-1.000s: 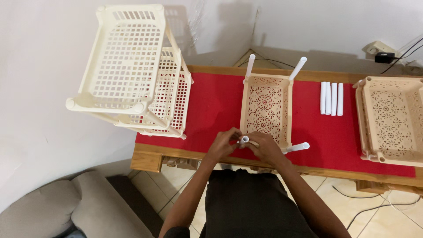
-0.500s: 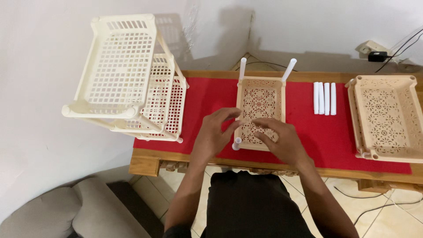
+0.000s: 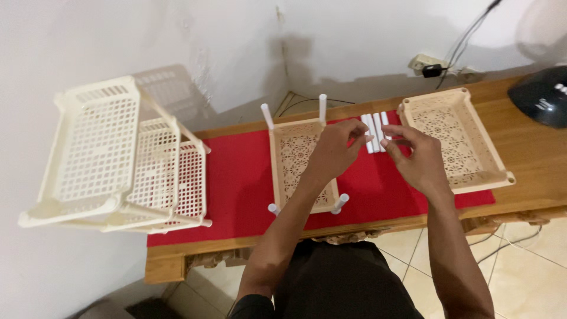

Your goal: The person assembles a multi-tier storage rack by inserting white plastic feet and vertical poles into beige trays. They stack the trays onto the poles to form a three-tier rack and place it on the table.

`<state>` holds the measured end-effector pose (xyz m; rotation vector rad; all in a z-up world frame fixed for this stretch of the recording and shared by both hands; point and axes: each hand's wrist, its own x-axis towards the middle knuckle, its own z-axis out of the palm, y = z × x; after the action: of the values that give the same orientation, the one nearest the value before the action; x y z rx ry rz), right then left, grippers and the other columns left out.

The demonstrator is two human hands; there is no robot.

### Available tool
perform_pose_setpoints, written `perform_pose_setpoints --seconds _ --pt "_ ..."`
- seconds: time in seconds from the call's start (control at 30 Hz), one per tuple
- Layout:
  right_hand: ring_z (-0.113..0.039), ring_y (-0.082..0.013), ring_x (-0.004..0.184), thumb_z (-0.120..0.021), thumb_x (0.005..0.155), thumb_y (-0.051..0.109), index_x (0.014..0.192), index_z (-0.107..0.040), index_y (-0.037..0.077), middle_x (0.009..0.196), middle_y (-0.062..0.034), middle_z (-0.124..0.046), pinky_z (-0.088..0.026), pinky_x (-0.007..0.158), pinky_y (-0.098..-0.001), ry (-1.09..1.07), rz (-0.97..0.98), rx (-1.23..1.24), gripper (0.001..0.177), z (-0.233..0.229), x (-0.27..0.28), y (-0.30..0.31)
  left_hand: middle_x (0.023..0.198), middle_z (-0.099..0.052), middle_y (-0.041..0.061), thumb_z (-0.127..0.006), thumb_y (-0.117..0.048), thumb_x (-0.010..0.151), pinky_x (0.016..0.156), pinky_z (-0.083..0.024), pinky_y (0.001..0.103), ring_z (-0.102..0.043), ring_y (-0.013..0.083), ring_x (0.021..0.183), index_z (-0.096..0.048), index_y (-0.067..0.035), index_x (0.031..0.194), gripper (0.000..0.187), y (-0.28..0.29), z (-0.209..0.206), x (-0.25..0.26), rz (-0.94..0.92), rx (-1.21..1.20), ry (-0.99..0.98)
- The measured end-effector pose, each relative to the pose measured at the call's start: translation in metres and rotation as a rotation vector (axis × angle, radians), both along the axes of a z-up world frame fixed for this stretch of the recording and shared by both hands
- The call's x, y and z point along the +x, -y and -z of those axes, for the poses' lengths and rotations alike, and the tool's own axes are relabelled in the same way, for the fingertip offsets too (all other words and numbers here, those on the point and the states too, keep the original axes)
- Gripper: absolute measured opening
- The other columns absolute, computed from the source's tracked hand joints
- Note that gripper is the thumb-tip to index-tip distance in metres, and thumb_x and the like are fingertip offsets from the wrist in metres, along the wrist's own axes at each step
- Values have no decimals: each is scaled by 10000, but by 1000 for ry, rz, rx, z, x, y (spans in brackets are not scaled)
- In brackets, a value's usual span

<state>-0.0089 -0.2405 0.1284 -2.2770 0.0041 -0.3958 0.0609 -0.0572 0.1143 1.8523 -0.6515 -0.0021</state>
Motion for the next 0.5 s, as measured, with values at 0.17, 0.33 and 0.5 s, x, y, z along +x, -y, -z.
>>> perform_pose_setpoints --seconds 0.17,0.33,0.5 --pt "-766 -229 976 -760 942 120 1221 -731 39 1132 -153 -765 -591 746 -334 33 136 73 292 9 -16 70 912 -772 155 -743 -137 908 766 -605 356 -766 251 813 -724 24 1009 191 77 11 16 118 55 -28" --pt "-766 -234 990 -765 949 125 1206 -739 34 1139 -159 -767 -605 780 -331 54 246 51 273 19 -34 129 919 -788 134 -721 -142 901 776 -620 322 -780 207 821 -741 -6 1019 181 137 29 27 179 24 -18" --pt "-772 -239 990 -755 965 150 1197 -752 37 1093 -168 -768 -615 809 -341 25 290 30 258 48 -31 179 854 -789 142 -780 -192 870 717 -603 332 -763 211 749 -760 -3 960 210 178 63 52 169 147 -69"
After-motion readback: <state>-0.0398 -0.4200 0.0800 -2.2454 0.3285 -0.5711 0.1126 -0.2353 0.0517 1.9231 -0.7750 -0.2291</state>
